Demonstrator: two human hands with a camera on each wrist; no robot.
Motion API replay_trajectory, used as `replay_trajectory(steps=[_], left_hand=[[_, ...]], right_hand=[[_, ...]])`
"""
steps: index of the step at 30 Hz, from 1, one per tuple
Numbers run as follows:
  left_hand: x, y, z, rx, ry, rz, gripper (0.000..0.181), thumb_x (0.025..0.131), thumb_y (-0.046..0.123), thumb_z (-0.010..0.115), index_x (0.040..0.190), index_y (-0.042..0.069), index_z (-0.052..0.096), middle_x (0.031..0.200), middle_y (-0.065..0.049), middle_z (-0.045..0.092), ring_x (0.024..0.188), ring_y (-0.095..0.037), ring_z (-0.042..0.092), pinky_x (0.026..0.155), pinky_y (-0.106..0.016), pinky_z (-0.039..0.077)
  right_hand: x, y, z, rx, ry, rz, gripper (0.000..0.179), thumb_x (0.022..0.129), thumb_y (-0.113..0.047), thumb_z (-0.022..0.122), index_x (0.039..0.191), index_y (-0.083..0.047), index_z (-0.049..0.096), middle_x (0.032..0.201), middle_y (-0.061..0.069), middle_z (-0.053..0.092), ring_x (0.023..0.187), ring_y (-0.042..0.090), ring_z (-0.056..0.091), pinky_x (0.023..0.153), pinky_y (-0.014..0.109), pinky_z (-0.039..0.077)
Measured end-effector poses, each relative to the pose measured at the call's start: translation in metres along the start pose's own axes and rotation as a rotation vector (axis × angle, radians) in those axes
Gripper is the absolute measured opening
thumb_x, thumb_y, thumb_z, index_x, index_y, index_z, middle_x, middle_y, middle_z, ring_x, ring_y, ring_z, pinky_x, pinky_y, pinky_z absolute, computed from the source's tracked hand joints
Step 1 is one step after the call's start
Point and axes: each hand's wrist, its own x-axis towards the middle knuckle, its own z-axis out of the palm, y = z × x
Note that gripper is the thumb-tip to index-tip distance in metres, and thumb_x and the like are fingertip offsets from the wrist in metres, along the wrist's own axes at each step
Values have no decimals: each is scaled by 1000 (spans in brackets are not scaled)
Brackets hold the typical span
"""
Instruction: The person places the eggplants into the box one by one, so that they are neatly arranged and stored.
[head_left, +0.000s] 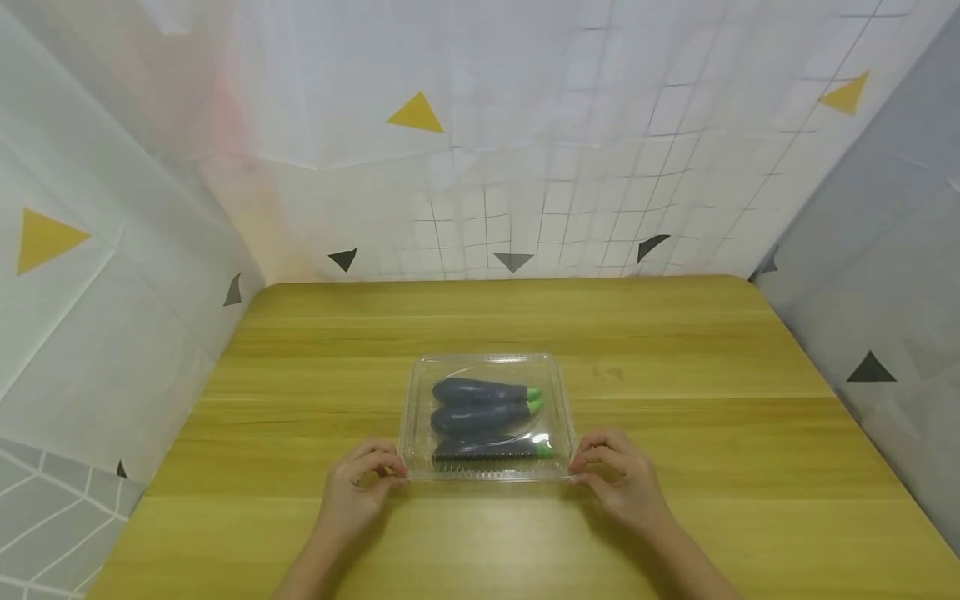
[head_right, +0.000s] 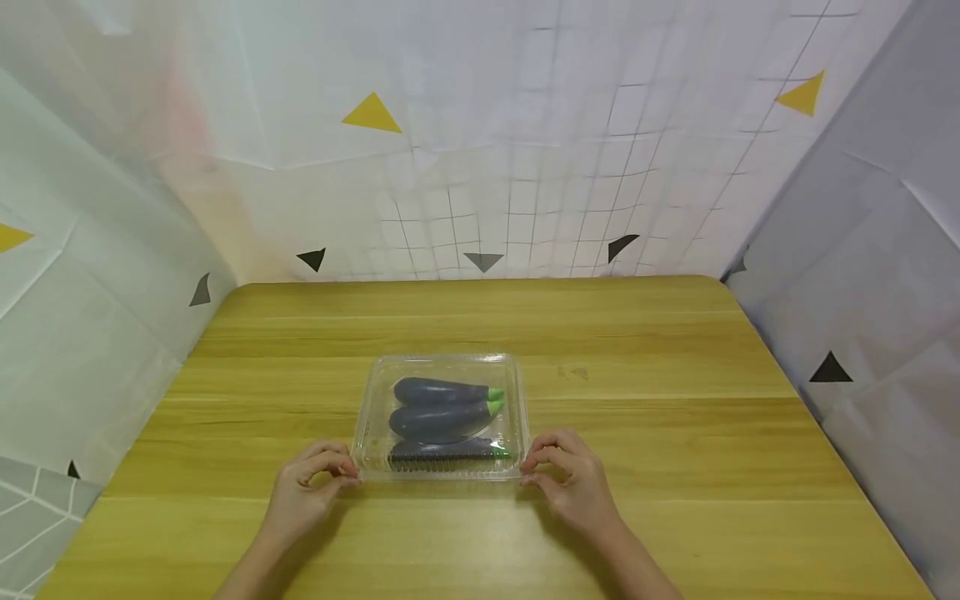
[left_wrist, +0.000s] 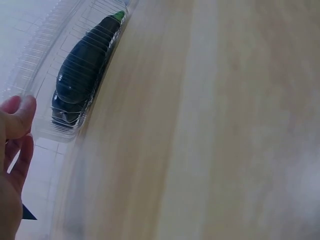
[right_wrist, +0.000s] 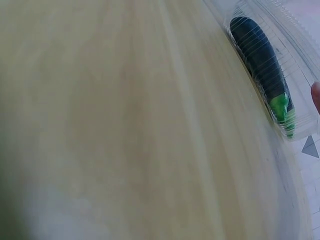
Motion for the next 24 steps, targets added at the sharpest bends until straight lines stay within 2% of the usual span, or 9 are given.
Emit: replay_trajectory(steps=[5, 10, 17, 21, 24], left_hand=[[0, 1, 1, 18, 5, -5, 38, 54, -29, 74, 73, 2, 65, 80, -9, 62, 73, -17, 59, 60, -23, 53], [1, 1, 3, 49, -17, -20, 38, 53, -29, 72, 72, 2, 61, 77, -9, 60, 73, -19, 58, 57, -30, 55], [4, 6, 3, 68, -32, -8, 41, 53, -32, 70, 74, 2, 60, 78, -7, 57, 74, -19, 57, 56, -32, 55], [1, 7, -1, 77, -67, -116, 41, 58, -31, 64, 77, 5, 61, 83, -4, 59, 81, -17, 58, 64, -32, 55], [-5, -1, -4, 47, -87, -212, 43, 61, -30, 60, 82, 8, 63, 89, -2, 61, 90, -15, 58, 69, -33, 54]], right_hand=[[-1, 1, 1, 7, 1, 1, 33, 49, 18, 78, 73, -2, 66, 83, 12, 60, 81, 23, 57, 85, 17, 48], [-1, -2, 1, -1, -21, 42, 38, 48, 22, 77, 74, -2, 64, 85, 12, 60, 84, 23, 57, 89, 16, 46], [2, -7, 0, -26, -43, 55, 42, 47, 27, 74, 75, -2, 63, 86, 13, 59, 84, 24, 57, 90, 15, 46], [1, -5, -1, -64, -45, 48, 46, 45, 31, 70, 77, -2, 64, 87, 12, 60, 85, 25, 56, 91, 15, 44], [-6, 3, -2, -92, -46, 64, 50, 46, 30, 70, 81, -5, 64, 90, 10, 62, 89, 24, 56, 94, 15, 41]])
